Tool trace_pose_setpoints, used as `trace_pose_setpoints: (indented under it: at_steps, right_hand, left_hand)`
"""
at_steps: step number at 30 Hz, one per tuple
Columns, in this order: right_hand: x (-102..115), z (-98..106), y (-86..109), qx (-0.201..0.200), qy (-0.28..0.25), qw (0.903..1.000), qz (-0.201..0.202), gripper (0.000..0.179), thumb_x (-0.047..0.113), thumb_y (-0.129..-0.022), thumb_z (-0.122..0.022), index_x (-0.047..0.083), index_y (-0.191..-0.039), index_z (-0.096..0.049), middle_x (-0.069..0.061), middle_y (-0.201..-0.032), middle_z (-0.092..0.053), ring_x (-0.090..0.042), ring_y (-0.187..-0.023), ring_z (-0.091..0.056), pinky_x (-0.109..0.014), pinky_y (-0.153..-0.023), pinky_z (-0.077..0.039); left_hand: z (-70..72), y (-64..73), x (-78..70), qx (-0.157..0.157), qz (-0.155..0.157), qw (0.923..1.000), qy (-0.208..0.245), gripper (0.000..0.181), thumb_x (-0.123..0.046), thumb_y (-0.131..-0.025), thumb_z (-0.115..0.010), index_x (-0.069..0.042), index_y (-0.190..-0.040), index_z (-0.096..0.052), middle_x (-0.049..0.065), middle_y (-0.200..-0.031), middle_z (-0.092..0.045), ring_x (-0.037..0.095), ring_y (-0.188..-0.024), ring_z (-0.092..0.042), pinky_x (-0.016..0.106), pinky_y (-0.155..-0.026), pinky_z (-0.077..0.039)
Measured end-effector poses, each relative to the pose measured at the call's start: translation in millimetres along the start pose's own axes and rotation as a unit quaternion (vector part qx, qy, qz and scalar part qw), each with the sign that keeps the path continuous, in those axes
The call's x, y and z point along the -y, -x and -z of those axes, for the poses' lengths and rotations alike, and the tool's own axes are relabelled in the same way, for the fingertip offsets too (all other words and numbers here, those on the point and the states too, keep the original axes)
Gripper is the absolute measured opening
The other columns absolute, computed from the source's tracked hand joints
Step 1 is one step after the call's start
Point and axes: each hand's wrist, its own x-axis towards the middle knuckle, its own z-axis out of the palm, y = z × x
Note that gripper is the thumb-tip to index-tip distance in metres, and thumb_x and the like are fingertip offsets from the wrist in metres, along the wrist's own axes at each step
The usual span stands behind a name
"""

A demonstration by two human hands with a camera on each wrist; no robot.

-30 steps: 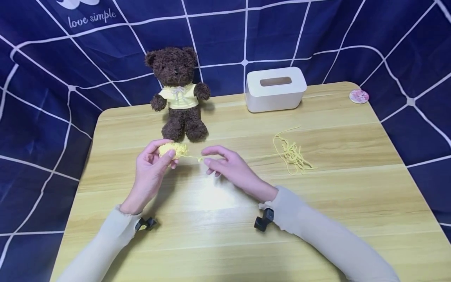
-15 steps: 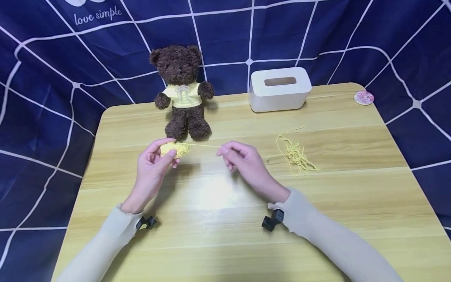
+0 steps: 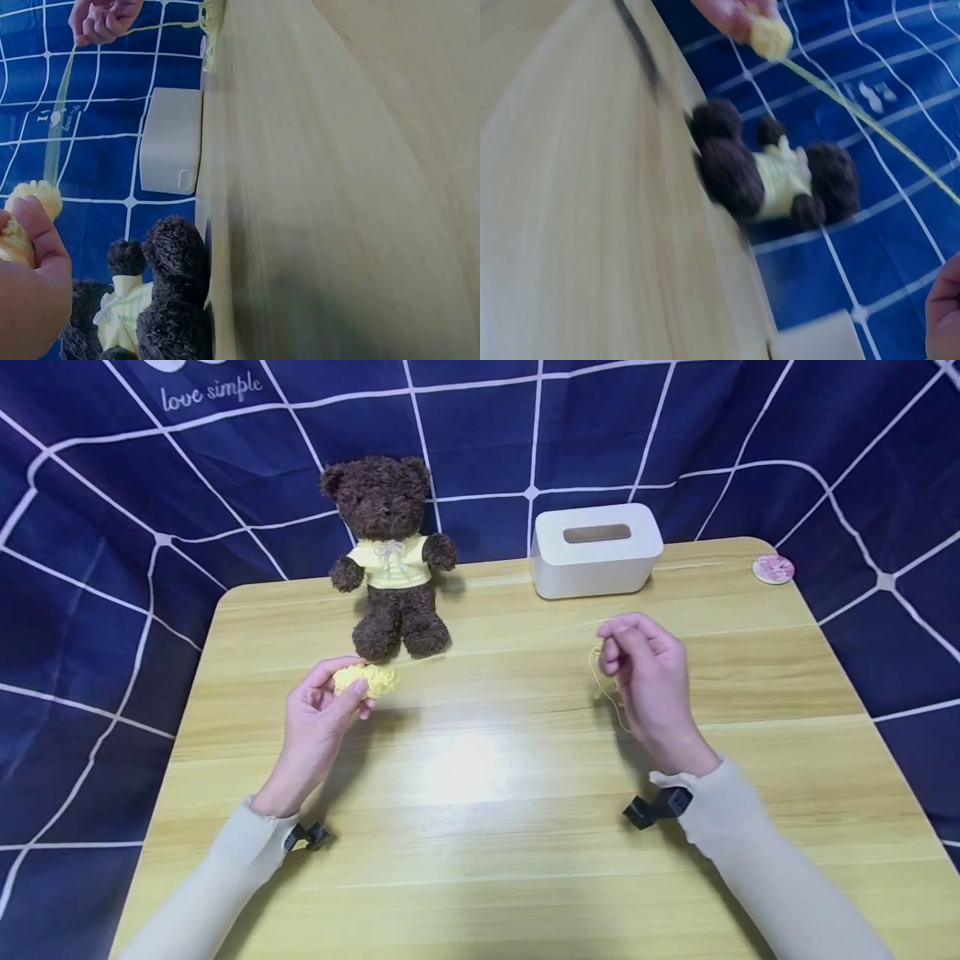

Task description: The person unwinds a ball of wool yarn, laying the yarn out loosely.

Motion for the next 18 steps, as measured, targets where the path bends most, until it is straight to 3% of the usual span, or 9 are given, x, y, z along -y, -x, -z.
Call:
trace_pose_setpoints:
  at_steps: [4, 7, 13, 18]
  right_hand:
    - [13, 22, -7.2, -0.025, -0.071, 0.9970, 0.017, 0.022, -0.007, -0.110, -0.056, -0.015, -0.093, -0.067, -0.013, -0.072, -0.065, -0.018, -0.060, -0.058, -0.025, -0.054, -0.055]
    - [19, 39, -12.2, -0.055, -0.111, 0.9918, 0.030, 0.021, -0.011, -0.109, -0.054, -0.018, -0.092, -0.065, -0.016, -0.069, -0.064, -0.020, -0.057, -0.058, -0.027, -0.051, -0.053]
    - [28, 73, -18.1, -0.123, -0.130, 0.9826, 0.049, 0.022, -0.014, -0.108, -0.050, -0.021, -0.091, -0.062, -0.019, -0.066, -0.062, -0.023, -0.053, -0.056, -0.030, -0.046, -0.051]
    - [31, 103, -16.8, -0.170, -0.144, 0.9737, 0.048, 0.023, -0.015, -0.108, -0.049, -0.022, -0.091, -0.062, -0.020, -0.066, -0.063, -0.024, -0.051, -0.058, -0.031, -0.043, -0.052]
  left_hand:
    - [0.9, 0.2, 1.5, 0.000, -0.005, 1.0000, 0.000, 0.035, 0.001, -0.098, -0.079, 0.006, -0.132, -0.069, 0.016, -0.098, -0.069, 0.019, -0.075, -0.071, 0.025, -0.068, -0.064]
    - [1.1, -0.9, 0.8, -0.002, -0.004, 1.0000, 0.000, 0.034, 0.004, -0.099, -0.077, 0.008, -0.132, -0.068, 0.017, -0.099, -0.069, 0.018, -0.075, -0.071, 0.024, -0.068, -0.064]
    - [3.7, -1.3, -1.9, -0.012, -0.007, 0.9999, -0.004, 0.042, 0.006, -0.099, -0.076, 0.020, -0.135, -0.059, 0.015, -0.097, -0.069, 0.019, -0.073, -0.071, 0.024, -0.067, -0.064]
    - [7.7, -0.3, -3.1, -0.025, -0.013, 0.9995, -0.015, 0.038, 0.009, -0.099, -0.073, 0.017, -0.134, -0.061, 0.013, -0.099, -0.068, 0.017, -0.072, -0.072, 0.024, -0.067, -0.064]
